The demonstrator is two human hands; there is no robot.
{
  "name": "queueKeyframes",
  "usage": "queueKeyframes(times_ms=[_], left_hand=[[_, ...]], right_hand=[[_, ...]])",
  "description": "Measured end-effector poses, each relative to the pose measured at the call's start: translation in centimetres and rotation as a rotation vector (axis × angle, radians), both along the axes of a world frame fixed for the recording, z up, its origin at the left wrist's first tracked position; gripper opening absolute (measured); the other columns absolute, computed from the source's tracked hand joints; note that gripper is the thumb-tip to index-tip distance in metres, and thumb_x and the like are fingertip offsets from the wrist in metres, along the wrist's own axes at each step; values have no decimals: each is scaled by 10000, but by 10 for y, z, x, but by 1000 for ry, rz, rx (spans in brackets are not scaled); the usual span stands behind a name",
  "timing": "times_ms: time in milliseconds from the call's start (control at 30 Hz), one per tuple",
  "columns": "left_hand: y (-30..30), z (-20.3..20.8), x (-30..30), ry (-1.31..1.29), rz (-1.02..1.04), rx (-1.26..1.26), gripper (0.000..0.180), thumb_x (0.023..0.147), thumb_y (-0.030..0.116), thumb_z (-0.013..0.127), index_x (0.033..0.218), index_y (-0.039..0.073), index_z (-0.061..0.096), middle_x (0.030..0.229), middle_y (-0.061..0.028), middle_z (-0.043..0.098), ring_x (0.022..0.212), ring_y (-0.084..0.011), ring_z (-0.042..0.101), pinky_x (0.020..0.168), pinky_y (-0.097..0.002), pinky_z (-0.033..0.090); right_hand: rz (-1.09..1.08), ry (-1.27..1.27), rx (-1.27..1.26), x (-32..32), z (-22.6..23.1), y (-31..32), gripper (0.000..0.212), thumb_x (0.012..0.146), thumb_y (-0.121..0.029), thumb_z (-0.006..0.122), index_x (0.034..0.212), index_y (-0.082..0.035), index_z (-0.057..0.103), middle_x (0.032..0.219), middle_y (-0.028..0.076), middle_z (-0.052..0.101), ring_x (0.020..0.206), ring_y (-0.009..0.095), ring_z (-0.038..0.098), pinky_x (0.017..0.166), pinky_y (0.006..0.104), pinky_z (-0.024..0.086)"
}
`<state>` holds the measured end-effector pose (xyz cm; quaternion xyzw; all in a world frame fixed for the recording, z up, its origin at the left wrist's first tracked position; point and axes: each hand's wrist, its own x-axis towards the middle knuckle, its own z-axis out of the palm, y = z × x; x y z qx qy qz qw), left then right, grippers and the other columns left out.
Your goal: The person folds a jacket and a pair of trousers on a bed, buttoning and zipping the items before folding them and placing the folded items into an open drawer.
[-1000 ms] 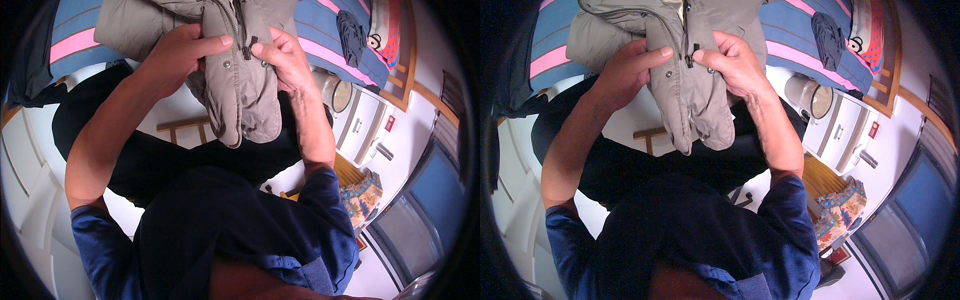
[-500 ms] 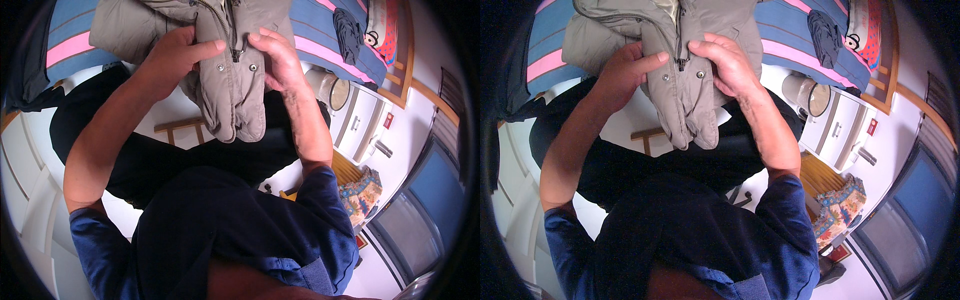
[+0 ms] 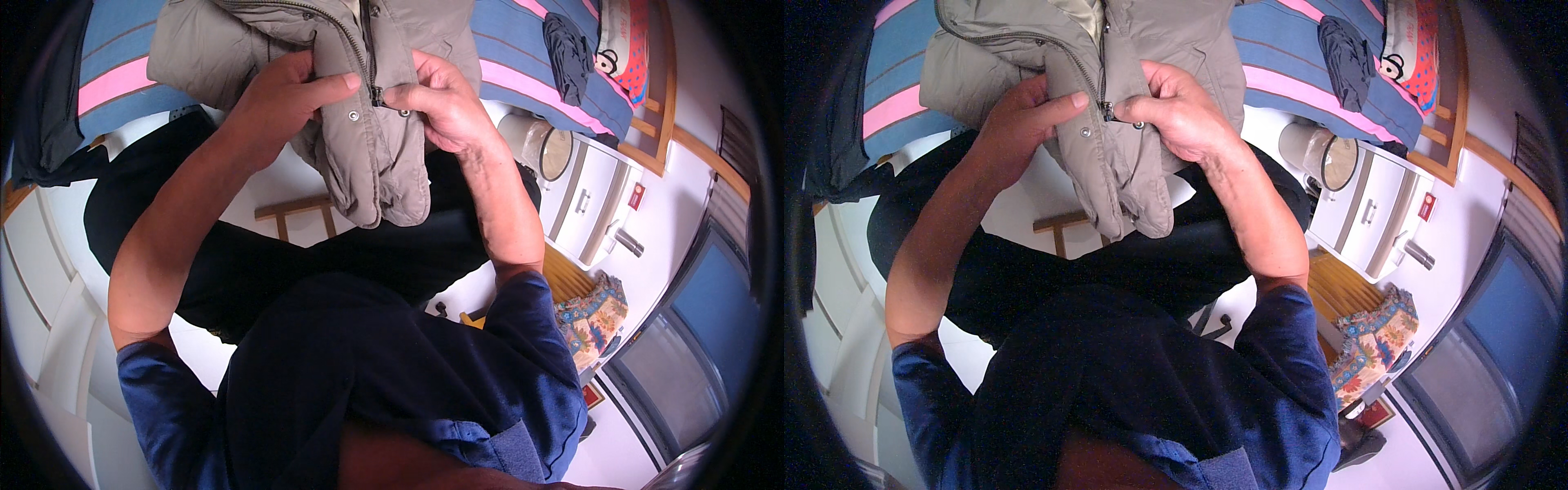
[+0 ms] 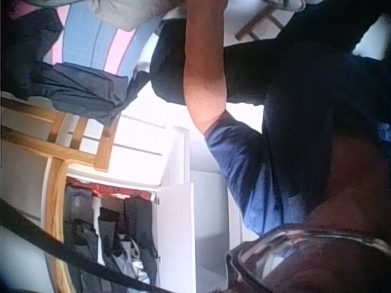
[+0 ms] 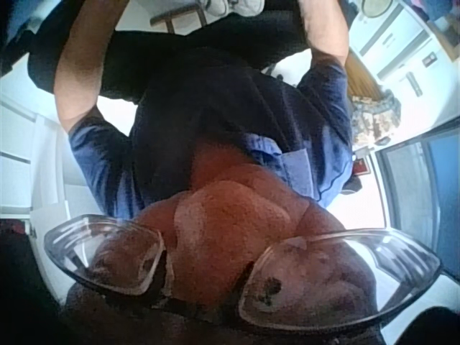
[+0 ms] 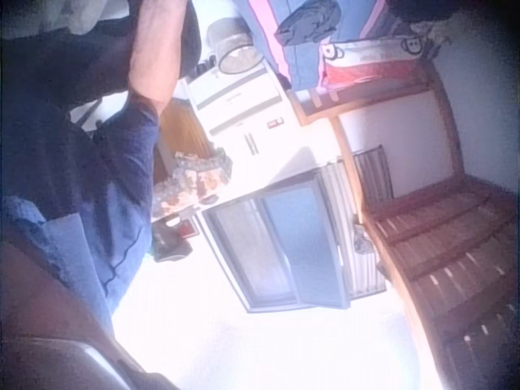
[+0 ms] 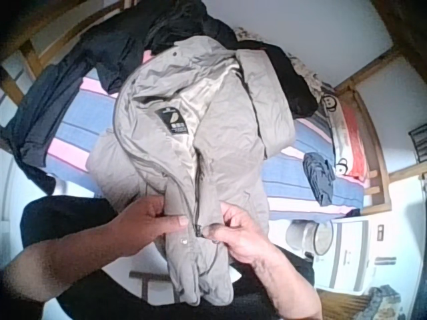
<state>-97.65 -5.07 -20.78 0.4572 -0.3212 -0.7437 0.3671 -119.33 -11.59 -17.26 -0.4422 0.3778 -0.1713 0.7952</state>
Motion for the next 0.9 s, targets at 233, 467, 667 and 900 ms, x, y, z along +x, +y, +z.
queueKeyframes(times_ms=[233, 467, 667, 900], left_hand=[[2, 4, 0, -47, 4, 29, 419, 922, 319, 665, 1210, 18, 614, 1031, -54, 694, 920, -136, 648, 843, -311, 500], [1, 18, 3, -90, 16, 73, 430, 886, 279, 704, 1189, -18, 642, 1067, -96, 689, 955, -155, 637, 877, -310, 491], [5, 15, 2, -28, 74, 81, 411, 890, 274, 700, 1170, -22, 648, 1046, -93, 694, 945, -151, 643, 863, -305, 495], [3, 16, 2, -28, 58, 98, 383, 906, 277, 678, 1150, -17, 656, 1024, -90, 697, 929, -147, 649, 856, -308, 501]], right_hand=[[-26, 30, 34, 2, 0, 1, 295, 864, 7, 668, 1157, 34, 641, 1056, 81, 714, 936, 120, 666, 873, 274, 521], [-14, 36, 57, 6, 0, 4, 305, 872, -20, 718, 1162, 29, 635, 1058, 81, 712, 947, 112, 664, 880, 267, 523], [-71, 72, -17, 9, 0, 10, 277, 839, -11, 750, 1092, 9, 640, 998, 50, 705, 887, 97, 655, 825, 245, 520], [-69, 150, -132, 12, 8, 14, 260, 827, -19, 750, 1062, -2, 641, 954, 29, 696, 861, 79, 637, 794, 248, 519]])
